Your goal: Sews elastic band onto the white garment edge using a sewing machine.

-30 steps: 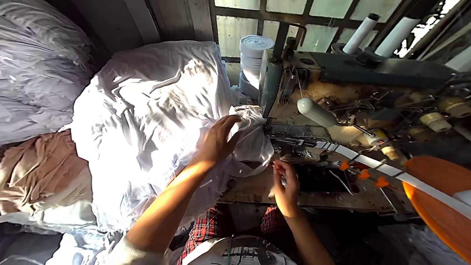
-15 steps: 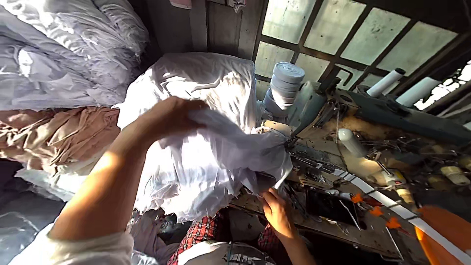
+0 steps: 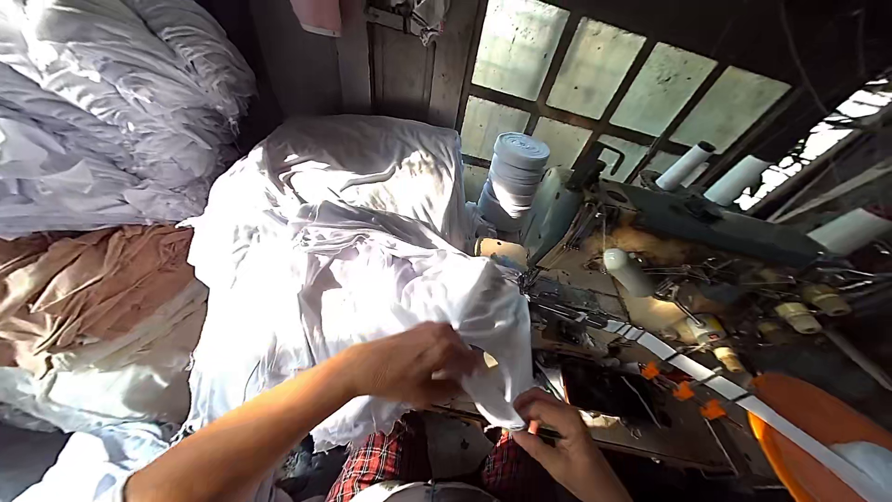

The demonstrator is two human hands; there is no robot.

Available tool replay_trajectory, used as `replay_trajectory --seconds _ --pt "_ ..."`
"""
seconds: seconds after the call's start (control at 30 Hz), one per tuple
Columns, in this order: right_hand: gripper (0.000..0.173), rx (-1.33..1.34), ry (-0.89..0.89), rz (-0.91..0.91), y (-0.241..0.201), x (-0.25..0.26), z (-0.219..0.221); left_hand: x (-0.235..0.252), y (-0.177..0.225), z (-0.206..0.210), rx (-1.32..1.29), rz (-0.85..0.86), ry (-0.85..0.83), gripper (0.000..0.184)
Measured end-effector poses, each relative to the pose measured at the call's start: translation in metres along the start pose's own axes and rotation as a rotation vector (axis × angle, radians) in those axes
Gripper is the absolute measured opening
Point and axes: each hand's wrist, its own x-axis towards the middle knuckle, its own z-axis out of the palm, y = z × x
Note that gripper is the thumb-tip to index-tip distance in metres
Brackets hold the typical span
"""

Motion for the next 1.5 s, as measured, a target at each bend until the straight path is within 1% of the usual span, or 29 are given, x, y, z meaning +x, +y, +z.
replay_trajectory --seconds 0.07,0.1,0.17,0.23,0.27,0.33,0.4,0.43,0.47,0.5,0.53,0.57,0.6,0.67,0.73,0.77,0.83,0.9,0.97,1.0,1.03,1.07,1.1,1.13,1.2,1.27,1.33,1.4,1.5 --pt "0.021 -0.134 -0.02 0.064 -0.004 -0.002 0.017 0.007 0.03 0.0 -0.093 0.05 -0.087 0.021" --pt "0.023 -0.159 -0.019 0.062 -0.009 -0.002 0.025 0.011 0.039 0.001 -0.09 0.051 -0.146 0.019" --pt "0.018 -0.132 -0.016 0.016 -0.019 -0.003 0.037 0.016 0.045 0.007 -0.057 0.045 -0.212 0.014" --pt "0.012 -0.12 0.0 -0.023 -0.02 -0.008 0.043 0.016 0.04 0.018 -0.076 0.064 -0.197 0.016" --pt "0.012 -0.135 0.024 -0.02 -0.017 -0.012 0.044 0.015 0.037 0.024 -0.09 0.072 -0.154 0.021" --pt "0.013 -0.128 0.107 0.004 -0.01 -0.018 0.041 0.013 0.03 0.035 -0.062 0.056 -0.019 0.045" --pt "0.013 0.036 0.217 0.029 -0.01 -0.021 0.034 0.018 0.02 0.047 0.042 0.006 0.089 0.071" --pt "0.01 0.16 0.239 0.02 -0.013 -0.021 0.03 0.021 0.012 0.053 0.11 -0.034 0.116 0.077" --pt "0.01 0.297 0.239 0.007 -0.016 -0.021 0.026 0.026 0.002 0.059 0.214 -0.085 0.136 0.078" --pt "0.013 0.43 0.232 -0.002 -0.02 -0.021 0.022 0.03 -0.009 0.064 0.331 -0.154 0.154 0.078" --pt "0.015 0.523 0.221 -0.01 -0.021 -0.02 0.019 0.035 -0.019 0.066 0.41 -0.238 0.166 0.074" --pt "0.015 0.555 0.216 -0.009 -0.02 -0.021 0.017 0.04 -0.028 0.066 0.44 -0.328 0.161 0.066" --pt "0.014 0.513 0.234 0.01 -0.016 -0.022 0.018 0.043 -0.035 0.063 0.446 -0.4 0.156 0.057" --pt "0.019 0.224 0.334 0.081 -0.003 -0.026 0.026 0.049 -0.048 0.052 0.417 -0.472 0.128 0.046" --pt "0.024 -0.073 0.411 0.116 0.014 -0.029 0.034 0.05 -0.064 0.044 0.384 -0.414 0.153 0.039" --pt "0.027 -0.135 0.429 0.109 0.02 -0.03 0.036 0.05 -0.072 0.042 0.379 -0.363 0.181 0.037" --pt "0.032 -0.117 0.429 0.038 0.025 -0.031 0.035 0.048 -0.08 0.045 0.377 -0.287 0.231 0.036" --pt "0.033 -0.071 0.408 -0.074 0.021 -0.03 0.03 0.044 -0.068 0.056 0.45 -0.187 0.306 0.033" --pt "0.031 -0.035 0.421 -0.129 0.017 -0.029 0.029 0.042 -0.053 0.072 0.548 -0.083 0.363 0.028" --pt "0.03 -0.022 0.434 -0.13 0.017 -0.03 0.03 0.042 -0.049 0.08 0.566 -0.073 0.362 0.029" --pt "0.029 -0.012 0.447 -0.118 0.018 -0.031 0.032 0.042 -0.047 0.085 0.565 -0.101 0.332 0.035" --pt "0.027 0.007 0.456 -0.094 0.019 -0.034 0.034 0.041 -0.05 0.087 0.549 -0.155 0.289 0.042" --pt "0.025 0.028 0.459 -0.075 0.02 -0.036 0.035 0.039 -0.056 0.087 0.523 -0.203 0.263 0.045" --pt "0.023 0.044 0.458 -0.062 0.021 -0.037 0.036 0.037 -0.065 0.086 0.523 -0.217 0.268 0.042" --pt "0.021 0.059 0.467 -0.051 0.022 -0.04 0.038 0.031 -0.08 0.084 0.558 -0.135 0.332 0.033" --pt "0.023 0.051 0.474 -0.046 0.025 -0.043 0.04 0.027 -0.08 0.08 0.613 -0.017 0.38 0.028" --pt "0.024 0.046 0.476 -0.034 0.027 -0.045 0.04 0.026 -0.072 0.073 0.637 0.036 0.392 0.023" --pt "0.026 0.046 0.48 -0.034 0.028 -0.047 0.037 0.027 -0.061 0.066 0.64 0.039 0.356 0.024" --pt "0.028 0.054 0.473 -0.039 0.029 -0.048 0.03 0.032 -0.047 0.062 0.669 -0.052 0.238 0.031"
